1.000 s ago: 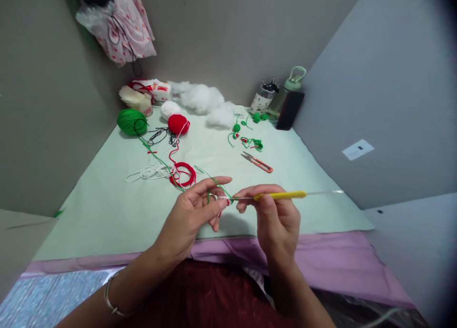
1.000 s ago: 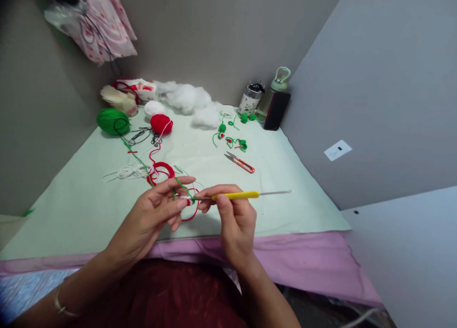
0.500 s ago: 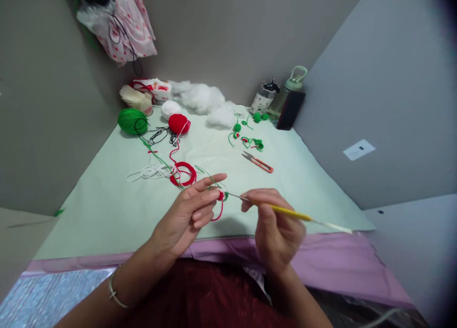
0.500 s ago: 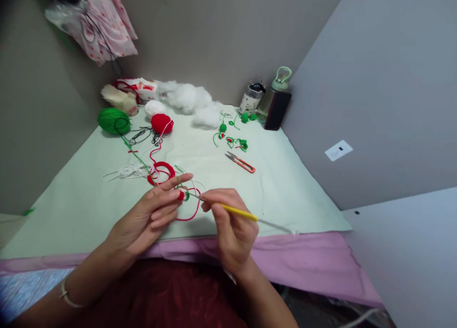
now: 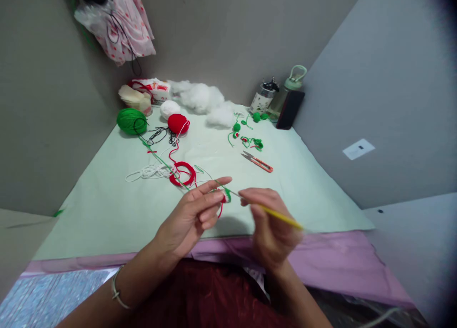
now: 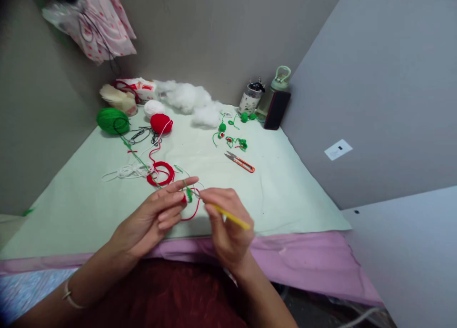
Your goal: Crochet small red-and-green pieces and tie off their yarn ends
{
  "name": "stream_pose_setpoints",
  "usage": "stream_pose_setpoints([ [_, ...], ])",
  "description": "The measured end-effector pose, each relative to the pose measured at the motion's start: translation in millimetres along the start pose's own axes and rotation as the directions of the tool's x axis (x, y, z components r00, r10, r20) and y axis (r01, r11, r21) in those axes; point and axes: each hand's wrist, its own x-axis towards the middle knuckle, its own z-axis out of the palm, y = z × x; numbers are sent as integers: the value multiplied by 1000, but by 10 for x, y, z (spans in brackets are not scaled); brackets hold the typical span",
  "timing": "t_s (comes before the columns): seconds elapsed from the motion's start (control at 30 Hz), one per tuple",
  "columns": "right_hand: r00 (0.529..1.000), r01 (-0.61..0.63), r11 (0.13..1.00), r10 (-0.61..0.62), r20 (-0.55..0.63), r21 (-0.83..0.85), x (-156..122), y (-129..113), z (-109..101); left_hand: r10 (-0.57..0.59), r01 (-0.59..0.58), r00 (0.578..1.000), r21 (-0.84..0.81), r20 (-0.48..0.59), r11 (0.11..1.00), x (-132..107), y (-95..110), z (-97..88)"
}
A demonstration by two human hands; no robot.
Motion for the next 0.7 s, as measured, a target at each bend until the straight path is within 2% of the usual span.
stream_pose_setpoints([
  [0.07, 985, -146, 963, 162, -52, 227, 43, 18, 18, 37, -36, 999, 5, -23, 999, -5, 18, 2],
  [0.13, 967, -241, 901, 255, 8, 361, 65, 35, 47, 95, -92, 995, 65, -35, 994, -17, 5, 19],
  [0.2, 958, -282, 884, 278, 66, 374, 62, 51, 68, 154, -147, 987, 155, -33, 977, -30, -29, 35],
  [0.3, 944, -323, 871, 322, 66, 369, 44, 75, 62, 211, -196, 977, 251, -33, 948, -47, -68, 41],
  [0.47, 913, -397, 768, 385, 133, 503, 68, 82, 13, 203, -191, 979, 270, -18, 944, -71, -37, 41],
  [0.53, 920, -384, 782, 366, 137, 491, 81, 51, 2, 205, -192, 979, 278, -19, 941, -76, -19, 44],
  [0.6, 938, -345, 851, 325, 119, 396, 82, 6, -9, 223, -205, 974, 303, -28, 931, -76, -12, 46],
  [0.7, 984, -167, 973, 155, 88, 160, 53, -49, -22, 290, -249, 955, 377, -55, 892, -74, -25, 53],
])
